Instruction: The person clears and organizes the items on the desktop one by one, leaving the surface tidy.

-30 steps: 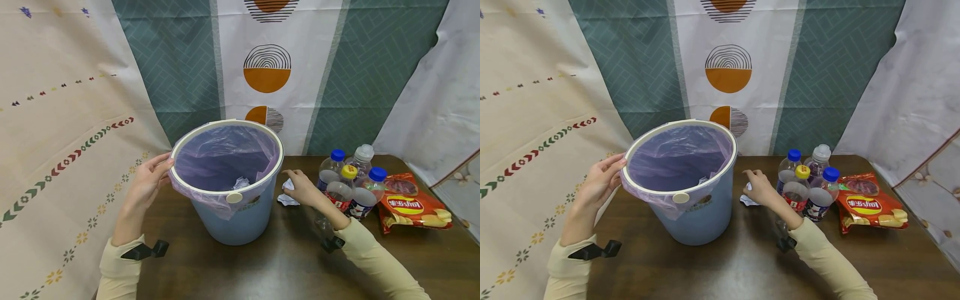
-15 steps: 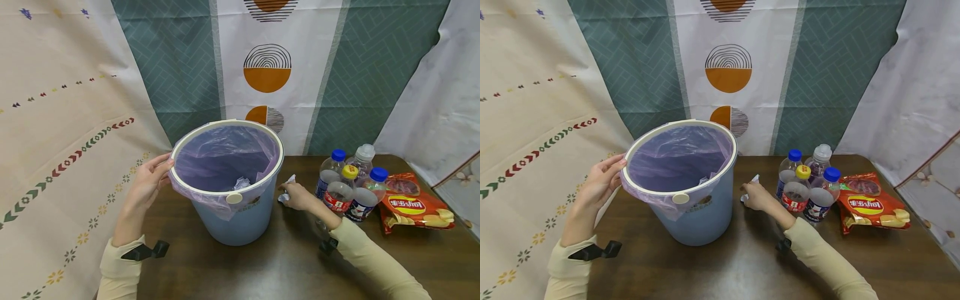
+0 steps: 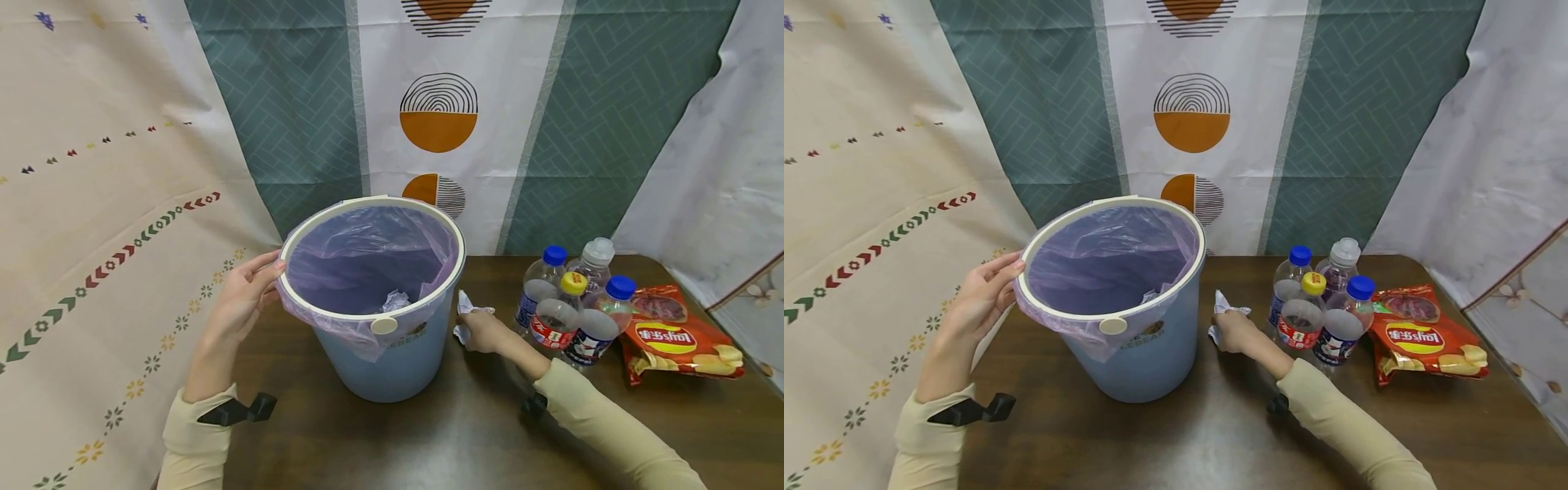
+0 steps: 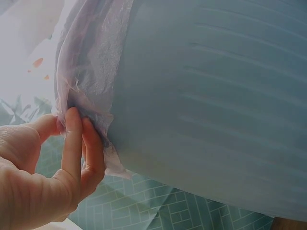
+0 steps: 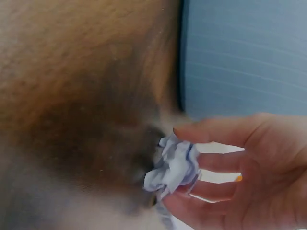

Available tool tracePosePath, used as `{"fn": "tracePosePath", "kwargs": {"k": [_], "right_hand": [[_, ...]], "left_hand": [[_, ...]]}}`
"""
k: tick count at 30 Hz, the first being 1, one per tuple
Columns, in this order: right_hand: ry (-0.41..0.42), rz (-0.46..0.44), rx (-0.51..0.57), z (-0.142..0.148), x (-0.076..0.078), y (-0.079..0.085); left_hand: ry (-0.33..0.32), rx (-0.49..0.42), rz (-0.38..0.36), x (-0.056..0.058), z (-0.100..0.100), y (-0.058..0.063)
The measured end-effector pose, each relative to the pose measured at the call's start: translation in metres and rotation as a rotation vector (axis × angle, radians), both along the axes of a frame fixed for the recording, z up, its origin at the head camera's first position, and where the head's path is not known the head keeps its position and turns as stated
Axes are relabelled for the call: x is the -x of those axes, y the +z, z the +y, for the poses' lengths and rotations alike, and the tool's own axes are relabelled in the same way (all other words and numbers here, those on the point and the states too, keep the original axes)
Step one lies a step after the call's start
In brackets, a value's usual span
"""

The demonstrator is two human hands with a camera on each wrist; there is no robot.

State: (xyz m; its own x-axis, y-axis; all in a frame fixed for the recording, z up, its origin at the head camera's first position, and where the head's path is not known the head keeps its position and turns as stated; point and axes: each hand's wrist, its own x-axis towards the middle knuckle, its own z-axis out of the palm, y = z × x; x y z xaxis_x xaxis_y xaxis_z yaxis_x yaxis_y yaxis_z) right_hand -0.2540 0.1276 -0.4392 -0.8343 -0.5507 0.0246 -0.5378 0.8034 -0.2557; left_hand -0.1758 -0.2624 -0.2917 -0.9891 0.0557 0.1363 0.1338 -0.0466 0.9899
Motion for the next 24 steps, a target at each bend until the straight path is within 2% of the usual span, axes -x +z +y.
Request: {"fn": "tracePosePath", "kwargs": {"k": [5, 9, 16, 24], "right_hand": [[-0.043, -0.103, -0.05, -0.003, -0.003, -0.003], [-0.041, -0.115, -0.07, -0.003, -0.004, 0.002], [-0.057, -0.105, -0.062, 0.002, -0.006, 0.024], [-0.075, -0.049, -0.06, 0.009, -0.019, 0.053]], "left_hand": [[-0.004, 0.007, 0.004, 0.0, -0.001, 0.0], [-0.011, -0.002, 0.013, 0.0, -0.001, 0.0], [-0.011, 0.002, 0.016, 0.001, -0.001, 0.002], [-0.013, 0.009, 0.011, 0.001, -0.001, 0.001]]}}
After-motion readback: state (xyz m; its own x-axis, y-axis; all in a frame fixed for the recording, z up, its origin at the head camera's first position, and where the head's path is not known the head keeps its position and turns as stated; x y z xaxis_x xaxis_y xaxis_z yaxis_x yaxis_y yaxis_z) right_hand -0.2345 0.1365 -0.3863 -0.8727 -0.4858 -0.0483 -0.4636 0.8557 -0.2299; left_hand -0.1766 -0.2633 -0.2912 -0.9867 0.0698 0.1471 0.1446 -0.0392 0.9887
